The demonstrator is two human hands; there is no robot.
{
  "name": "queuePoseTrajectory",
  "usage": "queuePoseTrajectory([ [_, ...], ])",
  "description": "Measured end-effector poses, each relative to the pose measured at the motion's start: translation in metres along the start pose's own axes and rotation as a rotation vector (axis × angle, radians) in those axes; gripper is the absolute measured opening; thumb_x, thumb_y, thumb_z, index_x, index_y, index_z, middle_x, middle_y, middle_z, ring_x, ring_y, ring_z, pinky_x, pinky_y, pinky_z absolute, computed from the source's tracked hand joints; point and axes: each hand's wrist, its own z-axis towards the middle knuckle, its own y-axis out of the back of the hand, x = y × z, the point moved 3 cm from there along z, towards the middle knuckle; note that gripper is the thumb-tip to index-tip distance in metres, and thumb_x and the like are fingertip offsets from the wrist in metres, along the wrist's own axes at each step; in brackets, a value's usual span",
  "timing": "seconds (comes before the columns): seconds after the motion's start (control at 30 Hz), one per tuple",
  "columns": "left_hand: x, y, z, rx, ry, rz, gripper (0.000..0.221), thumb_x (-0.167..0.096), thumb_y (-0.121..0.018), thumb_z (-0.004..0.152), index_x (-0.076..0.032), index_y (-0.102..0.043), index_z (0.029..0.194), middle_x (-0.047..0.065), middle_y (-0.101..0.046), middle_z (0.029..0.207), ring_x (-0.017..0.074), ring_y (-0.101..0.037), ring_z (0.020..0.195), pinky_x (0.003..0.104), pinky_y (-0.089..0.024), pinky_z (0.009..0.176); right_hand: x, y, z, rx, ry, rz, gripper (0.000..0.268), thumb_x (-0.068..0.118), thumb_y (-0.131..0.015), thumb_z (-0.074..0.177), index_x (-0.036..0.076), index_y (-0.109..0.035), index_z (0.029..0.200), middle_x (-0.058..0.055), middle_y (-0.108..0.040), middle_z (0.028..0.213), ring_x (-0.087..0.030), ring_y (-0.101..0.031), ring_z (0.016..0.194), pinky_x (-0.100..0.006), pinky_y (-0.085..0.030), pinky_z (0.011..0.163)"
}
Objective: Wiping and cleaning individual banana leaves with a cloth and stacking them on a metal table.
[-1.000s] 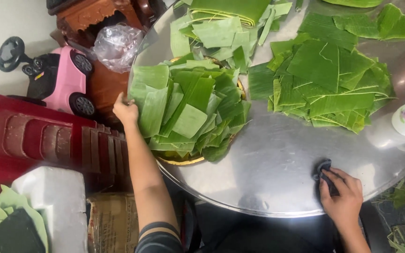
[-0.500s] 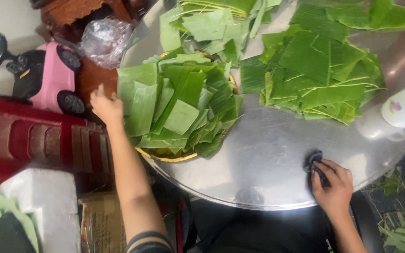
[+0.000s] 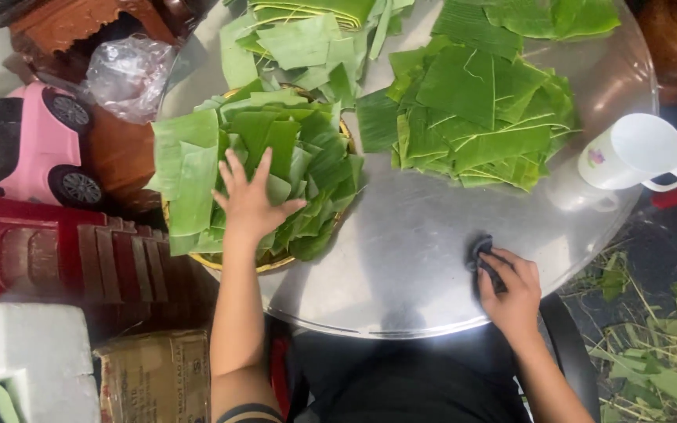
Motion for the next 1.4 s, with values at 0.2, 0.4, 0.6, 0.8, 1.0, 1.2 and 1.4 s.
queuePoseTrajectory([
  [0.2,0.069,0.016,-0.016,0.068,0.126,0.121,0.127,-0.044,-0.095,0.063,-0.041,-0.018,0.165,0.025,0.008,0.170,0.0442,0.010,0.156,0.075,0.005,0.115,-0.012,-0.005,-0.005,0.000,0.055,-0.006,0.021,0.011,-0.078,0.092,0.015,-0.081,0.113,-0.008,-0.074,0.118,-0.029,-0.066,0.103,-0.039,-0.052,0.094],
  [0.4,0.150,0.001,-0.011,0.120,0.116,0.026,0.141,-0.028,-0.101,0.055,-0.045,-0.014,0.164,0.026,0.002,0.170,0.0422,0.000,0.158,0.072,-0.004,0.119,-0.012,-0.006,-0.007,0.010,0.036,-0.037,0.020,0.010,-0.078,0.094,0.012,-0.081,0.114,-0.011,-0.074,0.121,-0.032,-0.067,0.105,-0.041,-0.052,0.095],
  [0.6,0.190,-0.050,0.012,0.017,-0.082,0.043,0.107,-0.013,-0.076,0.074,-0.043,-0.026,0.163,0.021,-0.029,0.166,0.0402,-0.031,0.152,0.067,-0.019,0.118,0.045,0.001,0.024,0.207,0.118,-0.471,0.046,0.048,-0.078,0.085,0.016,-0.081,0.118,-0.016,-0.058,0.150,-0.047,-0.049,0.134,-0.057,-0.037,0.101],
  [0.8,0.223,-0.082,0.025,-0.298,-0.363,0.308,0.098,-0.008,-0.069,0.076,-0.030,-0.033,0.164,0.021,-0.061,0.141,0.0397,-0.063,0.126,0.054,-0.049,0.098,0.177,-0.115,0.089,0.164,0.889,0.147,0.044,0.011,-0.071,0.086,0.014,-0.069,0.129,-0.023,-0.061,0.138,-0.046,-0.057,0.128,-0.056,-0.047,0.097],
  [1.0,0.228,-0.077,0.044,-0.425,-0.375,0.335,0.096,-0.001,-0.071,0.069,-0.024,-0.045,0.158,0.016,-0.074,0.117,0.0365,-0.076,0.091,0.048,-0.058,0.079,0.255,-0.192,0.118,0.468,0.924,-0.085,0.071,0.011,-0.072,0.091,0.024,-0.046,0.156,-0.015,-0.041,0.156,-0.034,-0.042,0.142,-0.050,-0.047,0.097],
  [1.2,0.219,0.001,0.070,-0.488,-0.497,-0.221,0.057,-0.007,-0.079,0.083,0.000,-0.064,0.138,0.029,-0.070,0.121,0.0462,-0.068,0.109,0.053,-0.053,0.097,0.260,-0.201,0.078,0.486,1.158,0.142,0.055,0.018,-0.064,0.086,0.021,-0.059,0.140,-0.009,-0.054,0.147,-0.029,-0.047,0.137,-0.047,-0.038,0.101],
  [1.4,0.171,0.082,0.059,-0.654,-0.570,-0.112,0.042,-0.014,-0.080,0.094,-0.006,-0.069,0.135,0.020,-0.076,0.098,0.0370,-0.074,0.087,0.044,-0.060,0.081,0.315,-0.175,0.119,0.827,1.035,-0.291,0.082,0.014,-0.072,0.078,0.020,-0.045,0.156,-0.014,-0.042,0.160,-0.033,-0.028,0.152,-0.054,-0.034,0.113],
])
